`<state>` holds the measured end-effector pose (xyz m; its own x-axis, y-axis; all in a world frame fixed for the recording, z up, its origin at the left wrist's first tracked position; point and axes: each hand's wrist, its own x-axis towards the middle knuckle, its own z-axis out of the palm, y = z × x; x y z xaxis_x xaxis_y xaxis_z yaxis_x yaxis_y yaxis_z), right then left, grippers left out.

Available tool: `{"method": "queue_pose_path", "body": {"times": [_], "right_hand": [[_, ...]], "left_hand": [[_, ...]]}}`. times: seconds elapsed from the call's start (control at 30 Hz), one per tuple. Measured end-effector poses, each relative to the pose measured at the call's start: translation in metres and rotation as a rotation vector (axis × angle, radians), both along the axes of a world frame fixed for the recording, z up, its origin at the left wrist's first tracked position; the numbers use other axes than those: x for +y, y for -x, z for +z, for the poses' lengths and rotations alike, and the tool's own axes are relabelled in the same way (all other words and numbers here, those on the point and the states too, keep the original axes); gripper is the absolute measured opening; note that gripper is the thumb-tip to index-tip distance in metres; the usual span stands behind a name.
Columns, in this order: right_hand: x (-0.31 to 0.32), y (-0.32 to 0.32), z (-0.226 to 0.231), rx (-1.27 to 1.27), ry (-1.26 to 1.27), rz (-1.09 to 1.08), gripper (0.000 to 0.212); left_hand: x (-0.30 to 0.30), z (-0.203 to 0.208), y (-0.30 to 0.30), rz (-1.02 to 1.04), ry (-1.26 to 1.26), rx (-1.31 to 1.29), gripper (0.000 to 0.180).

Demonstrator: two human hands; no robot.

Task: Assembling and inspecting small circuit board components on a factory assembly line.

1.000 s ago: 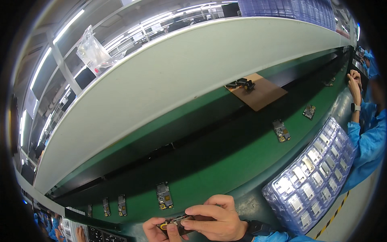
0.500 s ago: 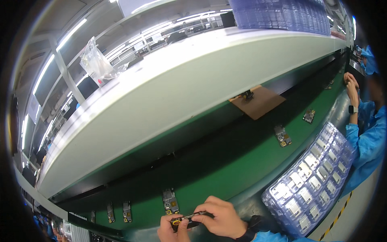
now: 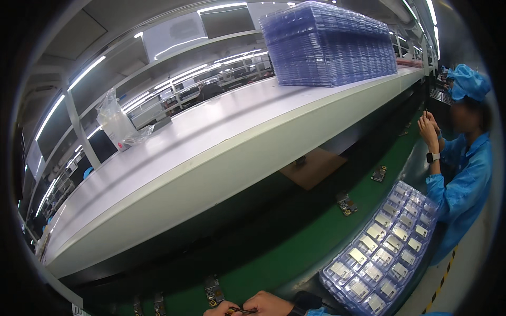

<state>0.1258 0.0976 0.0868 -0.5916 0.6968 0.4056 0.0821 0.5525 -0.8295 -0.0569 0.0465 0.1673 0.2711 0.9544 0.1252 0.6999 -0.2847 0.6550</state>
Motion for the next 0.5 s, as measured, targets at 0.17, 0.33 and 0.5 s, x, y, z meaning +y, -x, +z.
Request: {"method": "queue_pose_path", "body": {"times": [0.17, 0.33, 0.5], "right_hand": [[0.019, -0.002, -0.036, -0.105, 0.454, 0.088, 0.024], [0.025, 0.011, -0.046, 0.620, 0.778, -0.363, 0.027], [0.028, 0.013, -0.068, 0.681, 0.970, -0.329, 0.036]], "left_hand": [[0.011, -0.034, 0.007, 0.228, -0.163, -0.015, 0.031], [0.025, -0.024, 0.008, 0.400, -0.133, -0.279, 0.034], [0.026, -0.030, 0.002, 0.410, -0.137, -0.232, 0.023]]}}
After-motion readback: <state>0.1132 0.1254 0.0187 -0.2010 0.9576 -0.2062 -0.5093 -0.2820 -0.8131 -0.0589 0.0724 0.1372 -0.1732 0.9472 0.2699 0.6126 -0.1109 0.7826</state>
